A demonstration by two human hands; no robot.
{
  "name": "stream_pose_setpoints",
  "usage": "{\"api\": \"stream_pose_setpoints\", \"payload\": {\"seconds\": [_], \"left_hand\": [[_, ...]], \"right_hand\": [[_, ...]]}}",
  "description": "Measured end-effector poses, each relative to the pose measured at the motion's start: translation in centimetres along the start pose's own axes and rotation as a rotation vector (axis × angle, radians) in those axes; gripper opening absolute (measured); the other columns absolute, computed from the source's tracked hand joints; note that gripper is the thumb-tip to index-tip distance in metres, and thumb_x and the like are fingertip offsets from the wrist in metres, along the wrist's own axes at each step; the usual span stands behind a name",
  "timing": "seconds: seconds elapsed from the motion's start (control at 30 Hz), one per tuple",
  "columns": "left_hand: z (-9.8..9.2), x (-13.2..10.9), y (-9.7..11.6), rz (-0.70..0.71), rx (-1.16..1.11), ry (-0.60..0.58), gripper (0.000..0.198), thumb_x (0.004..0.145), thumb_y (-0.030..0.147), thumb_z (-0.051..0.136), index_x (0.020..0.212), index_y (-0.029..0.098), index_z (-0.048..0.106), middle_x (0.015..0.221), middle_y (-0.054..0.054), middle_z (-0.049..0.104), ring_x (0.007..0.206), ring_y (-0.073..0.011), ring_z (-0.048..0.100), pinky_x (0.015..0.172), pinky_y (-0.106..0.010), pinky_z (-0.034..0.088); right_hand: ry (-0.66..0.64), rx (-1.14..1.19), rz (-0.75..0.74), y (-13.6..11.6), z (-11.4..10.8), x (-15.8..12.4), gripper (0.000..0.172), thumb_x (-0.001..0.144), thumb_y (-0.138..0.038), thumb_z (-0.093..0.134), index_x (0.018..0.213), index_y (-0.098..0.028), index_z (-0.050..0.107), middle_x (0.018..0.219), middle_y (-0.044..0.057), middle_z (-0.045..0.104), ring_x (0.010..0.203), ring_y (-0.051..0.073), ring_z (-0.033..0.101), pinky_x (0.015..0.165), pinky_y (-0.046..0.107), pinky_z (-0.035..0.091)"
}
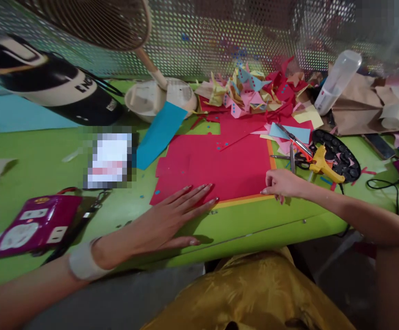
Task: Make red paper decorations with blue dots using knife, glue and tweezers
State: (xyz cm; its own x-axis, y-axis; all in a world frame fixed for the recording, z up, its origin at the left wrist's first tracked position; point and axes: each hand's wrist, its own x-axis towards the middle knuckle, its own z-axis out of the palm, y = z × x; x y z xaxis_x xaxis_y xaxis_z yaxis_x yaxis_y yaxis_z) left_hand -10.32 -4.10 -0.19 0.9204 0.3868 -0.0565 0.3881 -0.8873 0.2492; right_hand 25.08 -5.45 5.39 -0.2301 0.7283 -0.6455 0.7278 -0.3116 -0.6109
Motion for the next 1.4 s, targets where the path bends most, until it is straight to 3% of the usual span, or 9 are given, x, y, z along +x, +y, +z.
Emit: {"api": "stream_pose_setpoints", "payload": {"seconds": [0.27,0.53,0.67,0.77,0.87,0.97,1.1,1.2,1.4], "left_hand": [[-1.3,-2.8,-1.9,-0.028,0.013,-0.083,0.081,0.088,0.072,0.053,0.157,0.034,0.032,0.165,-0.010,0.026,0.148,-0.0352,0.037,0.120,-0.055,0.027],[-4.6,-3.9,-4.1,0.021,-0.088,-0.110,0.066,0.090,0.059,0.062,0.151,0.045,0.041,0.161,-0.001,0.038,0.142,-0.0304,0.046,0.118,-0.051,0.037],[-6.0,-4.3,-4.8,-0.037,-0.171,-0.076,0.049,0.086,0.054,0.067,0.134,0.047,0.061,0.151,0.003,0.053,0.133,-0.0299,0.057,0.111,-0.048,0.048],[-6.1,-3.2,-4.4,-0.112,-0.180,0.035,0.029,0.093,0.051,0.057,0.113,0.040,0.074,0.131,-0.001,0.070,0.112,-0.0274,0.070,0.096,-0.045,0.057],[-6.0,-0.8,-3.2,-0.367,-0.197,0.212,0.041,0.095,0.059,0.047,0.098,0.028,0.074,0.102,-0.006,0.078,0.093,-0.0262,0.073,0.083,-0.042,0.059],[-6.2,1.7,-2.1,-0.570,-0.205,0.356,0.045,0.097,0.058,0.041,0.091,0.021,0.067,0.087,-0.007,0.074,0.077,-0.0218,0.070,0.073,-0.035,0.056],[-6.2,3.9,-1.8,-0.585,-0.199,0.400,0.047,0.096,0.059,0.046,0.114,0.018,0.062,0.119,-0.014,0.070,0.104,-0.0283,0.069,0.089,-0.042,0.055],[-5.8,5.5,-2.0,-0.534,-0.221,0.405,0.055,0.096,0.060,0.047,0.130,0.018,0.056,0.135,-0.015,0.064,0.124,-0.0306,0.060,0.105,-0.047,0.048],[-5.4,8.4,-3.2,-0.435,-0.266,0.297,0.082,0.086,0.074,0.056,0.144,0.017,0.048,0.149,-0.017,0.051,0.139,-0.0333,0.047,0.114,-0.049,0.039]], "right_hand": [[0.001,0.016,0.013,0.7,-0.2,-0.5,0.025,0.088,-0.027,0.066,0.078,-0.022,0.044,0.052,-0.006,0.060,0.040,0.011,0.060,0.042,0.020,0.044],[-0.026,0.086,0.036,1.2,-0.2,-0.3,0.029,0.087,-0.033,0.070,0.080,-0.022,0.044,0.051,-0.007,0.061,0.038,0.012,0.059,0.042,0.021,0.046],[-0.043,0.099,0.032,1.4,-0.4,-0.1,0.026,0.087,-0.032,0.066,0.081,-0.023,0.043,0.051,-0.007,0.060,0.041,0.013,0.060,0.043,0.022,0.047],[-0.082,0.114,0.028,1.4,-0.6,-0.2,0.022,0.085,-0.029,0.065,0.083,-0.022,0.045,0.053,-0.006,0.062,0.043,0.013,0.061,0.044,0.022,0.048],[-0.064,0.076,0.013,1.3,-1.1,-0.3,0.021,0.081,-0.032,0.067,0.083,-0.022,0.048,0.058,-0.004,0.063,0.045,0.014,0.062,0.045,0.024,0.049],[0.181,-0.074,-0.058,1.0,-1.3,-0.3,0.024,0.083,-0.044,0.065,0.084,-0.022,0.054,0.068,0.001,0.067,0.055,0.018,0.067,0.054,0.030,0.054],[0.584,-0.397,-0.229,0.7,-1.2,0.9,0.042,0.085,-0.053,0.062,0.113,-0.021,0.060,0.118,0.013,0.070,0.112,0.033,0.067,0.098,0.050,0.052],[0.579,-0.535,-0.274,0.3,-1.2,2.3,0.064,0.086,-0.055,0.062,0.138,-0.020,0.050,0.144,0.018,0.055,0.138,0.039,0.048,0.113,0.060,0.037],[0.525,-0.608,-0.268,-1.3,-2.7,4.3,0.074,0.083,-0.061,0.066,0.143,-0.022,0.048,0.149,0.016,0.052,0.142,0.041,0.041,0.113,0.063,0.034]]}}
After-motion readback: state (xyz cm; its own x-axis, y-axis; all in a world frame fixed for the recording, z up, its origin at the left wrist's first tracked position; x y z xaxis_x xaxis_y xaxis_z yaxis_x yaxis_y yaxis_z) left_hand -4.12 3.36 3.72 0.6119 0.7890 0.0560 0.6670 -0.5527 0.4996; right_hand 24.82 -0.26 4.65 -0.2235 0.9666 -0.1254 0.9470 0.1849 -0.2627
